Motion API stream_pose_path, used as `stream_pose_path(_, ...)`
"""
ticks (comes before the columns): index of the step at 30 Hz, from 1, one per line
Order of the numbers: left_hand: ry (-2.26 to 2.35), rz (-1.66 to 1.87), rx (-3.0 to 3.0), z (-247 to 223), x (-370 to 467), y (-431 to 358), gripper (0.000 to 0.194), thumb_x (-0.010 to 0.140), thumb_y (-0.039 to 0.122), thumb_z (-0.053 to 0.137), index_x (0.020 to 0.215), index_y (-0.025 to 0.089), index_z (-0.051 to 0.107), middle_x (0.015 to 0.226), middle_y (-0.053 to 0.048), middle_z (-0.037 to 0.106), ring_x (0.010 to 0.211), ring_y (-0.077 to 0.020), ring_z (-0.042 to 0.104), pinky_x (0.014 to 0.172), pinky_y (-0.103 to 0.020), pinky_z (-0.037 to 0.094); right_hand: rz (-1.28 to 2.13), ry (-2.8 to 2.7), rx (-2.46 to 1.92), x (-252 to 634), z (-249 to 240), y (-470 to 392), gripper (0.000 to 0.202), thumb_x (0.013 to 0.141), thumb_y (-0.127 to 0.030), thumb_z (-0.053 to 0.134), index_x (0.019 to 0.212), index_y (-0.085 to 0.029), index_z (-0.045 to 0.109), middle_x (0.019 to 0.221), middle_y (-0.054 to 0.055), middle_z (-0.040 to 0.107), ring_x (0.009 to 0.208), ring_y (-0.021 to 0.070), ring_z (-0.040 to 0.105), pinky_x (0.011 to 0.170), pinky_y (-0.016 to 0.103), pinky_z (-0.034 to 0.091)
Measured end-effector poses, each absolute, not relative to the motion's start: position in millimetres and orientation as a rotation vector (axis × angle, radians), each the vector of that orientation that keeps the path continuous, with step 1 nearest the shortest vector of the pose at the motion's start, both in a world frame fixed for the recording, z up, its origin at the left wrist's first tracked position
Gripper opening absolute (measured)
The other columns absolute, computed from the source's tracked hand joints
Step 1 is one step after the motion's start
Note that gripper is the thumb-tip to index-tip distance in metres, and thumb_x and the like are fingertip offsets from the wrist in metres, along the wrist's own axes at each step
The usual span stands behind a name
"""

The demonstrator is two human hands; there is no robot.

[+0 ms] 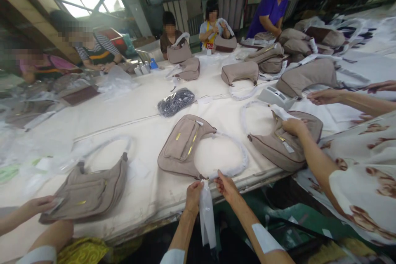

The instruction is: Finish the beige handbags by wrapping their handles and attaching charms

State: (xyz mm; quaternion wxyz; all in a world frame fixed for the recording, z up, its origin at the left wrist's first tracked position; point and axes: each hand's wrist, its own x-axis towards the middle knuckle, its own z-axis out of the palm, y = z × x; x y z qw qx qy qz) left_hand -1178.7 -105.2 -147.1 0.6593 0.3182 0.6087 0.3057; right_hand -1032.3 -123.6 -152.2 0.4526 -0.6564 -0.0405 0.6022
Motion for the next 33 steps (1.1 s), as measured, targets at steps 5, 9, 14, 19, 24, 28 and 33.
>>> stream_pose_path(5, 1.352, 0.639, 0.668, -143.0, -1179.7, -99.7, 0.04, 0.049, 0.042, 0.077, 0.072, 0.01, 0.069, 0.053, 0.002, 0.056, 0.048, -0.008, 0.043, 0.048, -0.022, 0.03, 1.522, -0.021, -1.552, -1027.2, -154.9, -104.1, 0.032, 0.075, -0.036, 0.061, 0.058, -0.017, 0.041, 0.046, -0.007, 0.044, 0.035, 0.0005, 0.028, 0.032, 0.015, 0.02)
stream_pose_path(9, 1.293, 0.628, 0.619, -137.4, -1179.1, -95.8, 0.043, 0.049, 0.042, 0.078, 0.076, 0.01, 0.069, 0.056, 0.001, 0.058, 0.05, -0.009, 0.047, 0.05, -0.022, 0.032, 1.567, -0.102, -1.548, -1039.4, -151.6, -99.1, 0.036, 0.067, -0.037, 0.069, 0.055, -0.017, 0.041, 0.044, -0.008, 0.04, 0.035, 0.0004, 0.027, 0.032, 0.016, 0.016)
stream_pose_path(14, 1.249, 0.645, 0.552, -127.2, -1180.0, -92.4, 0.039, 0.05, 0.039, 0.078, 0.075, 0.011, 0.066, 0.055, 0.002, 0.057, 0.052, -0.0093, 0.048, 0.054, -0.023, 0.034, 1.563, -0.266, -1.591, -1042.5, -143.2, -93.7, 0.034, 0.06, -0.039, 0.073, 0.058, -0.017, 0.047, 0.041, -0.009, 0.039, 0.036, 0.0025, 0.029, 0.034, 0.017, 0.019)
stream_pose_path(19, 1.2, 0.643, 0.511, -112.8, -1183.6, -86.7, 0.038, 0.05, 0.037, 0.079, 0.076, 0.012, 0.066, 0.06, 0.0, 0.061, 0.056, -0.0107, 0.052, 0.058, -0.024, 0.037, 1.544, -0.461, -1.569, -1028.0, -123.8, -83.8, 0.039, 0.056, -0.043, 0.075, 0.079, -0.014, 0.064, 0.07, 0.002, 0.066, 0.064, 0.0108, 0.056, 0.05, 0.019, 0.04)
stream_pose_path(24, 1.12, 0.691, 0.454, -96.5, -1176.6, -80.7, 0.034, 0.051, 0.034, 0.08, 0.072, 0.012, 0.066, 0.062, -0.001, 0.064, 0.057, -0.011, 0.054, 0.06, -0.024, 0.04, 1.431, -0.642, -1.313, -1021.7, -78.6, -62.9, 0.052, 0.074, -0.055, 0.055, 0.108, -0.016, 0.061, 0.1, 0.007, 0.068, 0.092, 0.0157, 0.06, 0.078, 0.026, 0.048)
stream_pose_path(28, 1.018, 0.749, 0.436, -58.0, -1175.0, -69.6, 0.031, 0.056, 0.037, 0.078, 0.074, 0.014, 0.066, 0.069, -0.002, 0.067, 0.063, -0.0123, 0.058, 0.065, -0.025, 0.043, 1.333, -1.089, -1.233, -1029.8, -18.2, -25.2, 0.047, 0.077, -0.054, 0.052, 0.092, -0.012, 0.067, 0.077, 0.006, 0.069, 0.07, 0.0145, 0.061, 0.069, 0.027, 0.048)
stream_pose_path(33, 1.247, 0.842, 0.865, 24.7, -1207.0, -40.7, 0.042, 0.066, 0.05, 0.068, 0.087, 0.013, 0.068, 0.085, -0.008, 0.07, 0.075, -0.0191, 0.062, 0.071, -0.03, 0.043, 1.219, -1.546, -1.099, -1041.7, 77.6, 28.1, 0.042, 0.081, -0.05, 0.047, 0.076, -0.013, 0.067, 0.067, 0.005, 0.067, 0.06, 0.0129, 0.058, 0.059, 0.024, 0.046)
